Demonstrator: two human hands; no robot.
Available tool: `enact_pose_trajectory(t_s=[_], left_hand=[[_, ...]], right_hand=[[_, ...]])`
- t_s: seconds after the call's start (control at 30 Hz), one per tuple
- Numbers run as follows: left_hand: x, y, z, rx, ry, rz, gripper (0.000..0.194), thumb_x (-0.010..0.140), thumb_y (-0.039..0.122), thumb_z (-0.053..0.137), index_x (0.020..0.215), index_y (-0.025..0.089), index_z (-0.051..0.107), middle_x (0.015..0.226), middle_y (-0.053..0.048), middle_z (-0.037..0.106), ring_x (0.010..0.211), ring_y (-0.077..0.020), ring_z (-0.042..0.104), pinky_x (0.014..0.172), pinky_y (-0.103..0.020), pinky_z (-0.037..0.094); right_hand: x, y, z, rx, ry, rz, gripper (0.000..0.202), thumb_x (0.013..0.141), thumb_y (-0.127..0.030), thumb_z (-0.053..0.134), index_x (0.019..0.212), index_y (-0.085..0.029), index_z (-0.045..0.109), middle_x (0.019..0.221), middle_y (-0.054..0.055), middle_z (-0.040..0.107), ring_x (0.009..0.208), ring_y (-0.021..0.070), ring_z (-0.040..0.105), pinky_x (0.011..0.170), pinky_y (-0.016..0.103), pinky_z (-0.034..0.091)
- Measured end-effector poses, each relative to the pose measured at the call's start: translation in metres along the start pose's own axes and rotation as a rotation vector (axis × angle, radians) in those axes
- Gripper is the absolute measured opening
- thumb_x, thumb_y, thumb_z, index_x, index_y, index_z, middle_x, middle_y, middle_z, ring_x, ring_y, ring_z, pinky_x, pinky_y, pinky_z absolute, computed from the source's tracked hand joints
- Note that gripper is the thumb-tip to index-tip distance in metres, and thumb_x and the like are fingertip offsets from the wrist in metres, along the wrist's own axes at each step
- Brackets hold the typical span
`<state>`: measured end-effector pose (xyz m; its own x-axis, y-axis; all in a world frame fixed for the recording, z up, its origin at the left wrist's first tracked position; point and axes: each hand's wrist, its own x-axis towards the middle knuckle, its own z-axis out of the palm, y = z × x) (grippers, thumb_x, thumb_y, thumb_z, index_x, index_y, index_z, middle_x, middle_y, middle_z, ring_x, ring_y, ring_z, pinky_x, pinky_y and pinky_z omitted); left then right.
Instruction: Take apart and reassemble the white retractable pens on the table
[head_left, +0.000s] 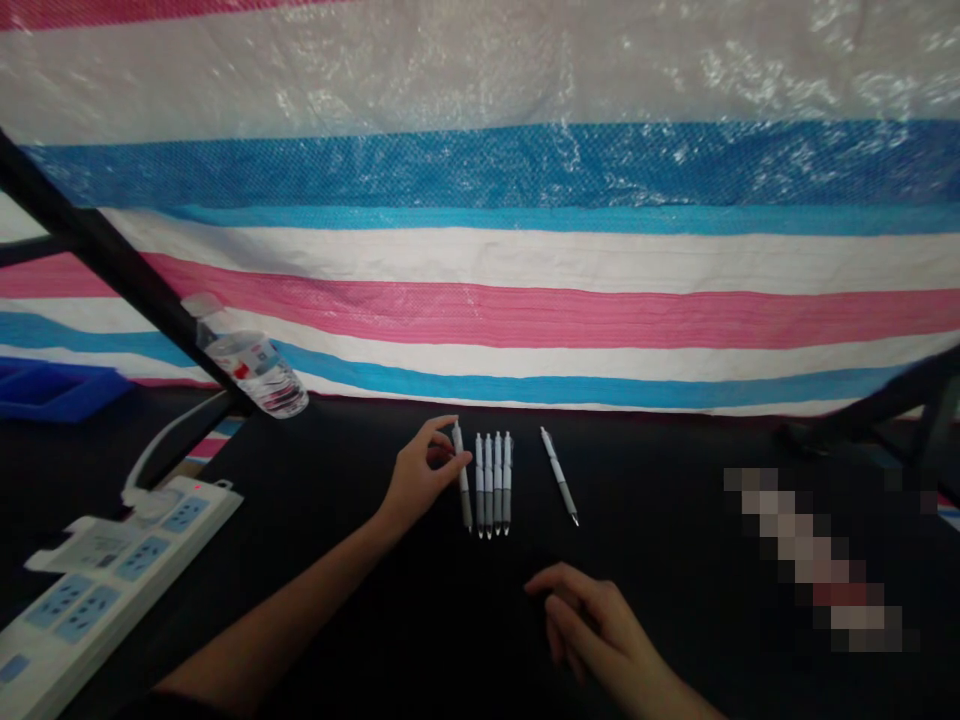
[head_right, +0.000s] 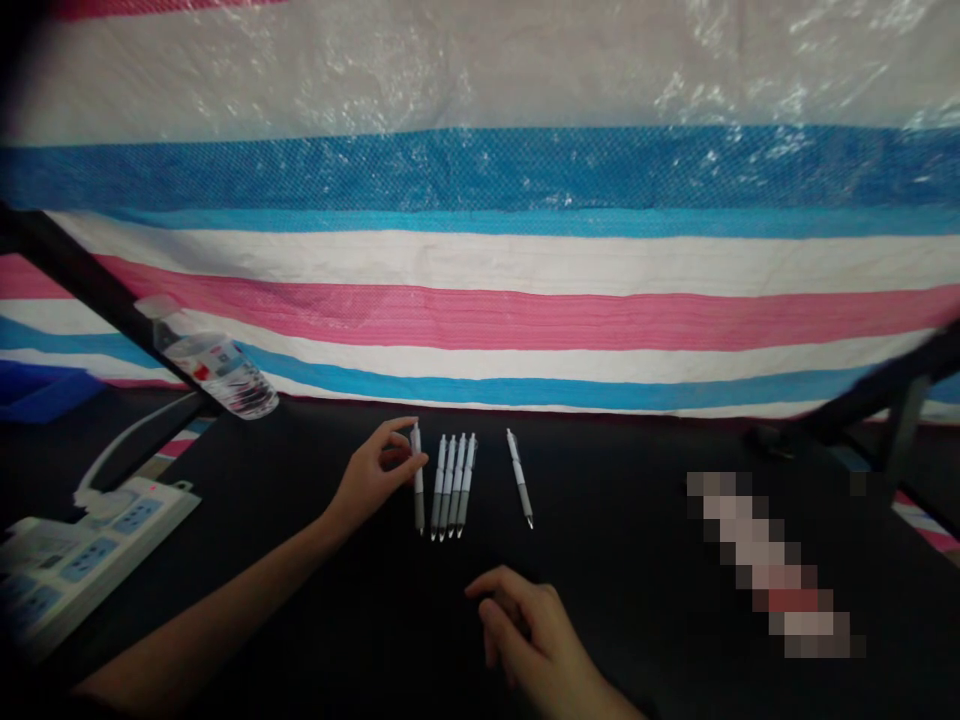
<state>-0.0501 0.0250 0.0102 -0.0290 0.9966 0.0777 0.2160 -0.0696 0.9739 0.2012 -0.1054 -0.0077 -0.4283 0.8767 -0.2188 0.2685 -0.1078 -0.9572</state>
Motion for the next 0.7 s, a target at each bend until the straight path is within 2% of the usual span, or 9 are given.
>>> enact_pose_trajectory(t_s=[0.13,0.27,0.3,0.37,0.43,0.47,0.53,0.7], left_hand=[[0.009,-0.013,0.006,0.014,-0.047,-0.029,0.055,0.073,0.029,0.081,0.124,0.018,0.063,0.077,0.004,0.061,0.064,-0.0172,0.068,0.060,-0.029,0.060],[-0.003,-0.018,0.008,0.009,-0.109,-0.074,0.043,0.078,0.030,0.073,0.118,0.017,0.061,0.085,-0.001,0.067,0.072,-0.0215,0.072,0.065,-0.037,0.063],[-0.007,-0.018,0.006,0.009,-0.121,-0.081,0.041,0.079,0.030,0.071,0.117,0.017,0.061,0.088,-0.002,0.068,0.075,-0.0226,0.073,0.068,-0.039,0.064],[-0.017,-0.015,0.002,0.013,-0.141,-0.094,0.040,0.080,0.030,0.070,0.116,0.017,0.062,0.093,-0.005,0.070,0.080,-0.0244,0.074,0.073,-0.042,0.064],[-0.029,-0.008,-0.003,0.028,-0.148,-0.104,0.039,0.080,0.029,0.071,0.116,0.017,0.063,0.098,-0.007,0.071,0.086,-0.0257,0.074,0.079,-0.044,0.062],[-0.036,-0.004,-0.005,0.046,-0.151,-0.107,0.038,0.081,0.029,0.070,0.117,0.018,0.063,0.100,-0.007,0.071,0.087,-0.0255,0.074,0.080,-0.043,0.062],[-0.051,0.005,-0.006,0.029,-0.177,-0.104,0.033,0.084,0.028,0.067,0.117,0.020,0.064,0.102,-0.007,0.072,0.090,-0.0251,0.073,0.082,-0.042,0.061],[-0.084,0.018,0.002,-0.009,-0.200,-0.038,0.021,0.087,0.023,0.064,0.108,0.023,0.067,0.097,-0.005,0.073,0.088,-0.0229,0.074,0.083,-0.038,0.060]], right_hand=[[0.000,0.000,-0.002,-0.048,0.020,-0.029,0.050,0.102,-0.057,0.041,0.114,-0.016,0.066,0.060,-0.003,0.059,0.046,0.0107,0.049,0.047,0.022,0.034],[0.002,-0.007,-0.013,-0.265,0.142,-0.140,0.033,0.104,-0.040,0.043,0.113,-0.019,0.067,0.070,0.001,0.066,0.062,0.0167,0.063,0.060,0.027,0.049],[0.003,-0.007,-0.017,-0.357,0.191,-0.188,0.030,0.104,-0.034,0.043,0.114,-0.019,0.067,0.078,0.004,0.069,0.072,0.0191,0.066,0.067,0.030,0.053],[0.006,-0.005,-0.025,-0.567,0.286,-0.291,0.027,0.102,-0.025,0.045,0.119,-0.021,0.066,0.109,0.012,0.070,0.102,0.0257,0.068,0.088,0.040,0.055],[0.010,0.001,-0.030,-0.806,0.372,-0.348,0.035,0.099,-0.021,0.050,0.131,-0.023,0.062,0.142,0.017,0.056,0.132,0.0342,0.053,0.104,0.052,0.049],[0.011,0.005,-0.032,-0.915,0.394,-0.355,0.039,0.098,-0.020,0.052,0.136,-0.024,0.060,0.151,0.018,0.048,0.140,0.0379,0.044,0.106,0.057,0.046],[0.014,0.012,-0.033,-1.078,0.399,-0.345,0.046,0.096,-0.021,0.057,0.141,-0.023,0.056,0.154,0.020,0.045,0.144,0.0422,0.038,0.106,0.061,0.046],[0.014,0.015,-0.028,-1.184,0.432,-0.293,0.039,0.095,-0.022,0.058,0.134,-0.017,0.062,0.131,0.019,0.064,0.123,0.0396,0.059,0.097,0.058,0.054]])
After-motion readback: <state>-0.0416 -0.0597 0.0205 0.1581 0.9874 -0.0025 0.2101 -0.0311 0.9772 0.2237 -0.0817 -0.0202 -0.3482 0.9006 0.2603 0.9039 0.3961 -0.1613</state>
